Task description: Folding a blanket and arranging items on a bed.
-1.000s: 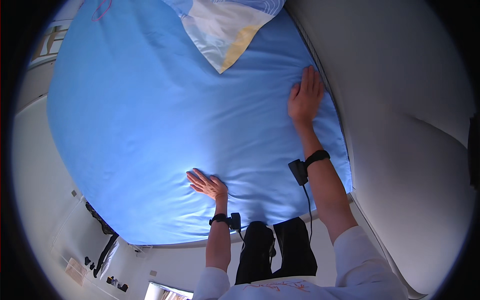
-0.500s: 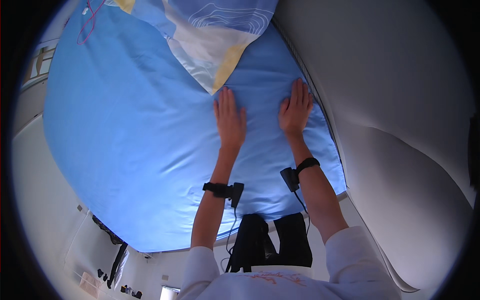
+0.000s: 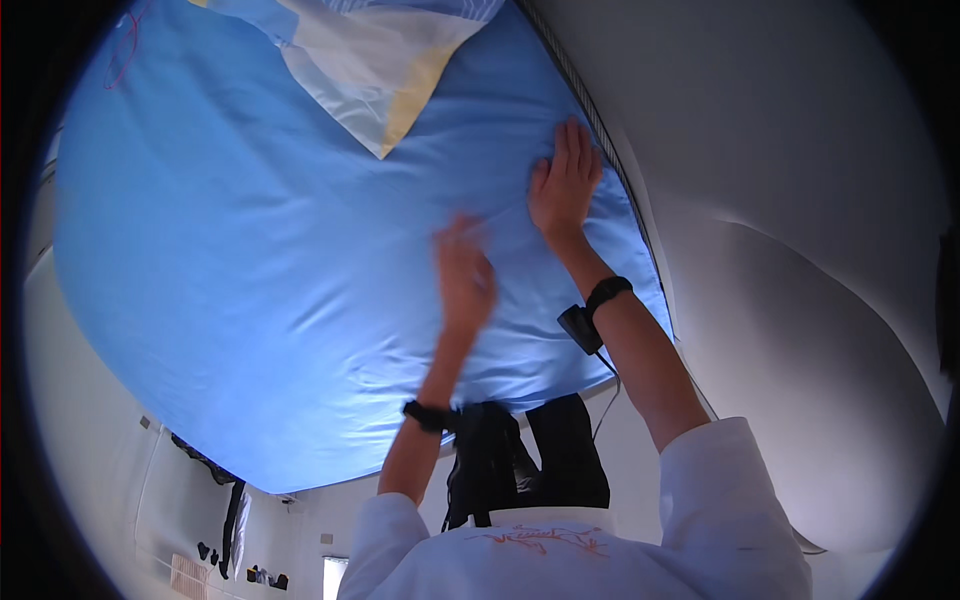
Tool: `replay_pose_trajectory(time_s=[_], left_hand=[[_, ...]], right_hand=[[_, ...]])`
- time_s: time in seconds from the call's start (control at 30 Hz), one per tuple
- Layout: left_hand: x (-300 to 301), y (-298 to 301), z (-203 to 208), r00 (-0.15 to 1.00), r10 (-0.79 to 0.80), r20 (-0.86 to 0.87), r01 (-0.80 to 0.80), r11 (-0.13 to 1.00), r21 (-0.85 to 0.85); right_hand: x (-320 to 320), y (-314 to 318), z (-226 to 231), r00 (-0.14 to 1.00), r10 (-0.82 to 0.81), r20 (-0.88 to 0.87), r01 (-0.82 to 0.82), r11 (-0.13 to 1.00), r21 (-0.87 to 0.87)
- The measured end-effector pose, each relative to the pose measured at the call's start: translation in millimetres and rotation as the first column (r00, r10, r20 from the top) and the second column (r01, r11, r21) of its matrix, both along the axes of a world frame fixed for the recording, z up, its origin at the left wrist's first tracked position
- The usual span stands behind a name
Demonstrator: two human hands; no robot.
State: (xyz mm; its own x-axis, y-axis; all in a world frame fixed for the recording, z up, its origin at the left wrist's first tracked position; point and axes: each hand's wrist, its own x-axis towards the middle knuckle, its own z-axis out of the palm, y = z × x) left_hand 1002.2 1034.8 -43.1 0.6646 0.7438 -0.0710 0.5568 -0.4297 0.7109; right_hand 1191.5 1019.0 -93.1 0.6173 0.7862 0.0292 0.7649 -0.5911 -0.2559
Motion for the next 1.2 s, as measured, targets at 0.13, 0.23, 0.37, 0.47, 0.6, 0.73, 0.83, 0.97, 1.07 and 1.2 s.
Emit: replay_pose_trajectory(time_s=[0.13, 0.23, 0.37, 0.47, 0.6, 0.73, 0.83, 0.97, 1.07, 1.2], left_hand=[[36, 50, -25, 0.929, 0.319, -0.189, -0.255, 0.919, 0.301], [12, -149, -32, 0.888, -0.446, -0.111, 0.412, 0.880, -0.237], [-70, -340, 7, 0.479, -0.672, 0.564, 0.830, 0.140, -0.539], [-21, -281, 18, 0.854, -0.316, 0.413, 0.514, 0.629, -0.583], [-4, -70, -30, 0.976, 0.190, 0.104, -0.193, 0.981, 0.012], [22, -61, -34, 0.949, 0.219, -0.227, -0.190, 0.971, 0.143], [-4, -252, -40, 0.927, -0.337, 0.167, 0.352, 0.624, -0.697], [-18, -310, -15, 0.787, -0.355, 0.504, 0.616, 0.476, -0.627], [-25, -166, 0, 0.965, -0.123, 0.231, 0.170, 0.966, -0.197], [9, -26, -25, 0.960, 0.281, 0.011, -0.281, 0.958, 0.062]], right_hand=[[-12, 3, -5, 1.000, -0.005, -0.023, 0.004, 0.999, -0.041], [-1, -3, -6, 1.000, 0.020, 0.014, -0.020, 1.000, 0.002], [-14, 2, -13, 1.000, 0.031, 0.000, -0.031, 0.999, 0.038], [2, -14, -13, 0.999, 0.035, 0.022, -0.036, 0.999, 0.026], [-3, -4, -14, 0.999, 0.031, 0.024, -0.032, 0.999, 0.044], [-11, 1, -15, 0.999, 0.036, -0.008, -0.035, 0.998, 0.052], [-25, 18, -6, 0.999, 0.034, -0.022, -0.032, 0.995, 0.091], [-8, -2, -20, 0.999, 0.048, -0.004, -0.047, 0.994, 0.095], [-16, 3, -5, 0.999, 0.028, -0.031, -0.025, 0.996, 0.085], [-15, 0, -10, 0.999, 0.014, -0.045, -0.012, 0.999, 0.044]])
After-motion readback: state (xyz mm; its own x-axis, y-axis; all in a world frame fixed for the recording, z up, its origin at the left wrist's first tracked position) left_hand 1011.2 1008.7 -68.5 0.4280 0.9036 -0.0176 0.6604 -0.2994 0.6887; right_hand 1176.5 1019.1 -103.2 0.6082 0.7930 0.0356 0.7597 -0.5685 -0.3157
